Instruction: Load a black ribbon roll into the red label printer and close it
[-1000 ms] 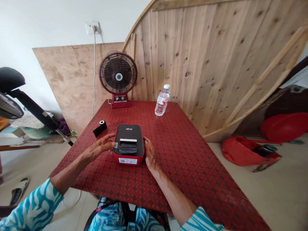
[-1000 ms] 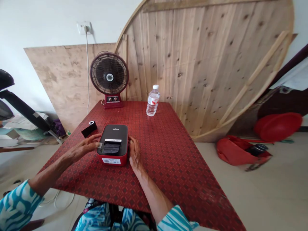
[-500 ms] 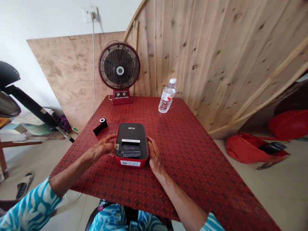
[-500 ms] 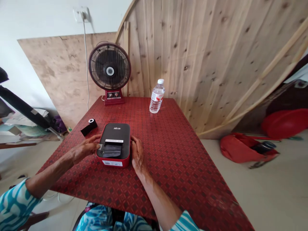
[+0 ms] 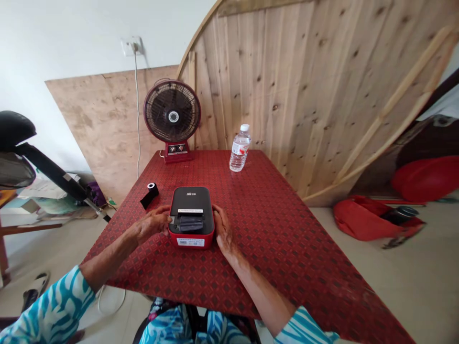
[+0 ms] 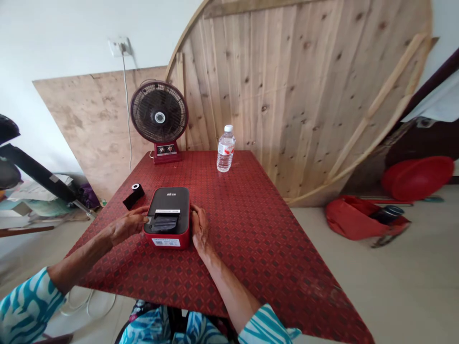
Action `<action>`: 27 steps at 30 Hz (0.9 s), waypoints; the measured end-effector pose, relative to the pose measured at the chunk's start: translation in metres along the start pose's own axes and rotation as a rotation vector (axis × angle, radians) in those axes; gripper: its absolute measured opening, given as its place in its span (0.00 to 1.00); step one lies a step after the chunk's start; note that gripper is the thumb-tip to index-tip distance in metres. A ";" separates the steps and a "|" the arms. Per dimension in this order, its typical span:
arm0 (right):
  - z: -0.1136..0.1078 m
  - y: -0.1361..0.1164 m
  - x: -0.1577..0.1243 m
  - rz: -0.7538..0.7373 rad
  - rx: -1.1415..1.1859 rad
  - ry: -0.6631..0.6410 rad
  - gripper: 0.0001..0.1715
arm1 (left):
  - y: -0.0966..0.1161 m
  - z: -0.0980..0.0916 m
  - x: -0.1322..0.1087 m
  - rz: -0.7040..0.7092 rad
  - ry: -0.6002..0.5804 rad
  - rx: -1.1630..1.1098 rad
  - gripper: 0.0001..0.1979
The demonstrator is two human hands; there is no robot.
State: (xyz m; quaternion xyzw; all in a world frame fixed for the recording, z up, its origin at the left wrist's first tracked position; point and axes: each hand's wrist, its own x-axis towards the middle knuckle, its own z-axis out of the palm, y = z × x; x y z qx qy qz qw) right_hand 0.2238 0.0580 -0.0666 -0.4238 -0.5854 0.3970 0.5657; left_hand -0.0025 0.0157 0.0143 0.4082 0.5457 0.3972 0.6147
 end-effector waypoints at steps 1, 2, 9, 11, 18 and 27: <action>0.001 0.001 0.000 -0.004 0.003 0.004 0.26 | 0.001 0.000 0.000 0.003 -0.003 0.001 0.32; 0.001 0.002 0.001 -0.010 0.005 0.008 0.26 | 0.001 -0.001 0.001 0.008 -0.002 0.007 0.31; 0.000 0.002 0.001 -0.019 0.012 0.002 0.25 | 0.000 -0.008 0.002 0.002 0.015 0.090 0.37; 0.000 0.002 0.001 -0.013 0.013 -0.005 0.24 | 0.002 -0.009 0.000 0.017 -0.012 0.110 0.35; -0.002 -0.002 0.000 0.022 0.017 -0.012 0.22 | 0.006 -0.007 -0.002 -0.049 -0.041 0.041 0.33; -0.003 -0.011 -0.001 0.017 0.005 -0.018 0.20 | -0.003 -0.008 0.003 -0.047 -0.074 0.015 0.35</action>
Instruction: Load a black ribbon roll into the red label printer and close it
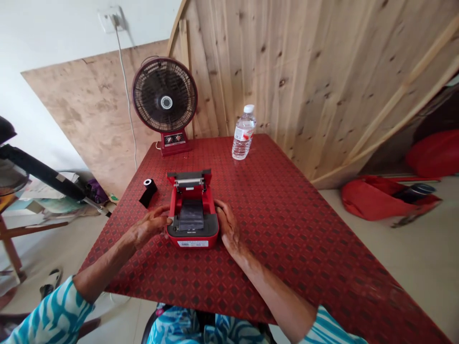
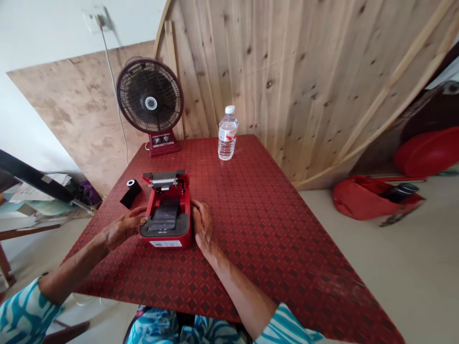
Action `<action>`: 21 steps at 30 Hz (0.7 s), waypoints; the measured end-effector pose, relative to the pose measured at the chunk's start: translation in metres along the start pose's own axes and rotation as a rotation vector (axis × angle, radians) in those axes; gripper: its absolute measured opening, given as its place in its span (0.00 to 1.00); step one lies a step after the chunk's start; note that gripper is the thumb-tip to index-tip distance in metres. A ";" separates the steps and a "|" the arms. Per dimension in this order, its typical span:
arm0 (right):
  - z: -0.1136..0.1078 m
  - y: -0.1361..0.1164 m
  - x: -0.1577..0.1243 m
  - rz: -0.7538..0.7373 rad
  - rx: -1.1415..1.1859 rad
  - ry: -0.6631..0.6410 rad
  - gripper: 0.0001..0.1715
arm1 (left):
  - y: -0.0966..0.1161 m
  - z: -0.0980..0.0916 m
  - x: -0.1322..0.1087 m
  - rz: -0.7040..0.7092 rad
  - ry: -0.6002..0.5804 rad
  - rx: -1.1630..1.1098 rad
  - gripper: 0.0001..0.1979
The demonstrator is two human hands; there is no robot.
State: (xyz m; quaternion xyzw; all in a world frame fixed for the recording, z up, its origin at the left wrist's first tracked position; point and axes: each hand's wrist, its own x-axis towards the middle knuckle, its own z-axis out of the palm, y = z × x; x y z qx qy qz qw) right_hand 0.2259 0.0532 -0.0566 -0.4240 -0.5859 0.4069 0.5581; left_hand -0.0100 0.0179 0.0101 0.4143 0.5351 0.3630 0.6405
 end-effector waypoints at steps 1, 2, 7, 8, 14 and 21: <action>0.000 0.000 0.000 -0.003 0.001 -0.001 0.20 | 0.000 0.001 0.000 0.004 0.011 0.003 0.35; 0.000 0.000 0.000 -0.004 0.003 -0.002 0.20 | 0.001 0.001 -0.001 0.007 0.023 0.006 0.36; 0.000 0.003 0.001 -0.021 0.022 -0.004 0.20 | 0.017 0.006 -0.014 0.063 0.097 0.193 0.37; 0.000 0.003 0.001 -0.024 0.022 -0.006 0.20 | 0.023 0.007 -0.017 0.108 0.116 0.283 0.36; 0.001 0.002 0.002 -0.043 0.016 -0.009 0.19 | 0.063 0.018 -0.006 0.423 0.171 0.815 0.17; 0.004 0.003 0.003 -0.076 0.018 0.014 0.18 | 0.080 0.041 0.031 0.452 0.054 1.032 0.12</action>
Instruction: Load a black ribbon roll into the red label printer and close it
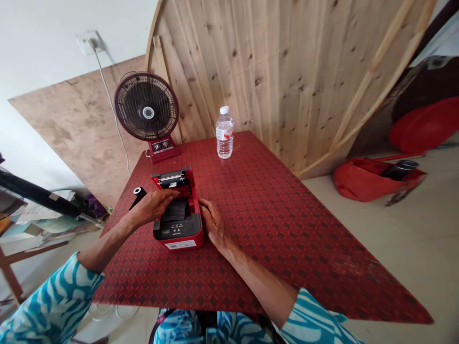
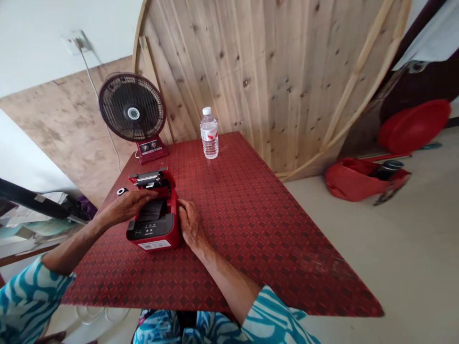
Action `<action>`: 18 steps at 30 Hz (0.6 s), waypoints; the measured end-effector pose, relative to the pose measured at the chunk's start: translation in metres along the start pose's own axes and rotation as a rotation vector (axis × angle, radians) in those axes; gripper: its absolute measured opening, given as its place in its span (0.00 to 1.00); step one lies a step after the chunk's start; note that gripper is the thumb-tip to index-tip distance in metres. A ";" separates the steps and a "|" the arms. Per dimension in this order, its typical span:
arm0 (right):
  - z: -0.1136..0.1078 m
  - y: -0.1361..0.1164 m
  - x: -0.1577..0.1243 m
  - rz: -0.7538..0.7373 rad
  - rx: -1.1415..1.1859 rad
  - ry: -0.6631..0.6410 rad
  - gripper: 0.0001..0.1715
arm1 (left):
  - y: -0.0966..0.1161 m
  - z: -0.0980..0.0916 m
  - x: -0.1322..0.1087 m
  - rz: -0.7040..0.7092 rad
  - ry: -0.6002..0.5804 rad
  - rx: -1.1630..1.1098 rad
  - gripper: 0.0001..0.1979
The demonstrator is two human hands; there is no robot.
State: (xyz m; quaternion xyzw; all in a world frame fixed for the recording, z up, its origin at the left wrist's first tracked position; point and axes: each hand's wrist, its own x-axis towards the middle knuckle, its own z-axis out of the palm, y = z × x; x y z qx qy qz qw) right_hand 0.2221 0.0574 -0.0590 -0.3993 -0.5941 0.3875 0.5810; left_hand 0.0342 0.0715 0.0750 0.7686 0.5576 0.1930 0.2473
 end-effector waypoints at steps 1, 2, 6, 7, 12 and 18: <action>0.000 0.001 0.000 -0.003 -0.001 0.002 0.18 | 0.000 0.002 0.002 0.004 -0.016 0.007 0.12; 0.001 0.001 0.001 -0.003 0.000 0.006 0.18 | 0.001 0.003 0.003 0.009 -0.039 0.014 0.13; 0.002 0.001 0.002 -0.003 0.013 0.016 0.18 | 0.002 0.006 0.009 -0.012 -0.106 0.061 0.16; 0.002 0.001 0.002 -0.001 0.014 0.013 0.18 | 0.003 0.007 0.011 -0.016 -0.115 0.101 0.16; 0.002 0.002 0.002 -0.007 0.010 0.017 0.18 | 0.011 0.010 0.023 -0.002 -0.218 0.324 0.11; 0.003 0.004 0.002 -0.013 0.011 0.023 0.18 | 0.018 0.016 0.026 0.012 -0.203 0.318 0.05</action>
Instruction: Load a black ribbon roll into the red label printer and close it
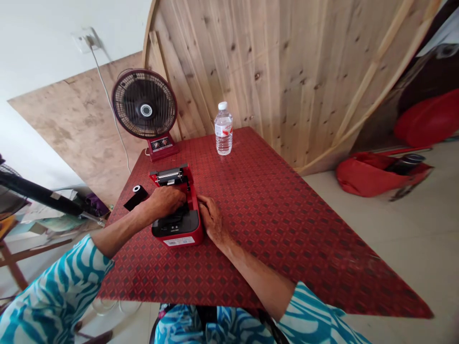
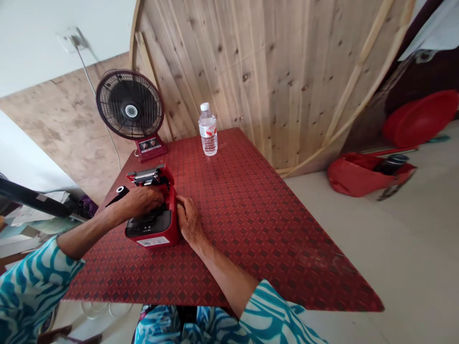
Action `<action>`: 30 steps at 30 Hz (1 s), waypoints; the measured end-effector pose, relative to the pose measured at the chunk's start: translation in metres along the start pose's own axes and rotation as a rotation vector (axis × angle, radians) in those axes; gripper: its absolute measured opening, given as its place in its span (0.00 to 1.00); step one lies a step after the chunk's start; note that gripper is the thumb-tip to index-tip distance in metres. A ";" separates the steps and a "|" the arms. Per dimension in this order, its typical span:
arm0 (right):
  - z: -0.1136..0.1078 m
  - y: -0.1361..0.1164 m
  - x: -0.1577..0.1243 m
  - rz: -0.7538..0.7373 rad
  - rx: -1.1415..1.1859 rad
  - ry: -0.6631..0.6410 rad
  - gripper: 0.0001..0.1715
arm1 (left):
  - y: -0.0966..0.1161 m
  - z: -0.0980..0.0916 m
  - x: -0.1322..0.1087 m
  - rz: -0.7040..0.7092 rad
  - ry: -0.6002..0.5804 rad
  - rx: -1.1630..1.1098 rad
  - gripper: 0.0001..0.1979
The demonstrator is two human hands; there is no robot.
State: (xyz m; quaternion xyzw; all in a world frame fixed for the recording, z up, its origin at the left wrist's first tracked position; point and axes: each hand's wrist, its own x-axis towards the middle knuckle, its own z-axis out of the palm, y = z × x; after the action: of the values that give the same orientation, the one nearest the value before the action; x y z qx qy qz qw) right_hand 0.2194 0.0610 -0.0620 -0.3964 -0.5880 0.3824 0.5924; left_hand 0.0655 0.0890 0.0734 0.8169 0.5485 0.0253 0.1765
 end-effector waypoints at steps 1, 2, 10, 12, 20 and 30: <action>0.000 0.000 0.000 0.003 0.002 -0.003 0.18 | 0.000 0.001 0.000 -0.004 0.004 -0.001 0.05; 0.000 -0.001 0.000 0.005 0.005 -0.004 0.18 | 0.000 0.002 0.001 -0.009 0.006 0.001 0.05; 0.001 -0.002 0.001 -0.002 0.015 0.002 0.18 | -0.001 0.004 0.004 -0.009 -0.038 0.036 0.12; 0.000 -0.002 0.001 0.001 0.014 -0.016 0.18 | 0.002 0.001 -0.005 0.008 -0.020 0.053 0.14; -0.003 -0.001 -0.001 0.013 0.005 -0.029 0.18 | -0.027 -0.066 -0.061 -0.061 0.371 -0.116 0.21; -0.001 0.003 0.003 0.101 -0.005 -0.031 0.18 | -0.122 -0.044 0.003 -0.319 0.364 -0.180 0.11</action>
State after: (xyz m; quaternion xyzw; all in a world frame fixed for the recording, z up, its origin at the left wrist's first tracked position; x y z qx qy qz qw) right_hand 0.2208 0.0646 -0.0638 -0.4210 -0.5771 0.4165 0.5623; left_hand -0.0516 0.1441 0.0755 0.6830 0.6888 0.1925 0.1485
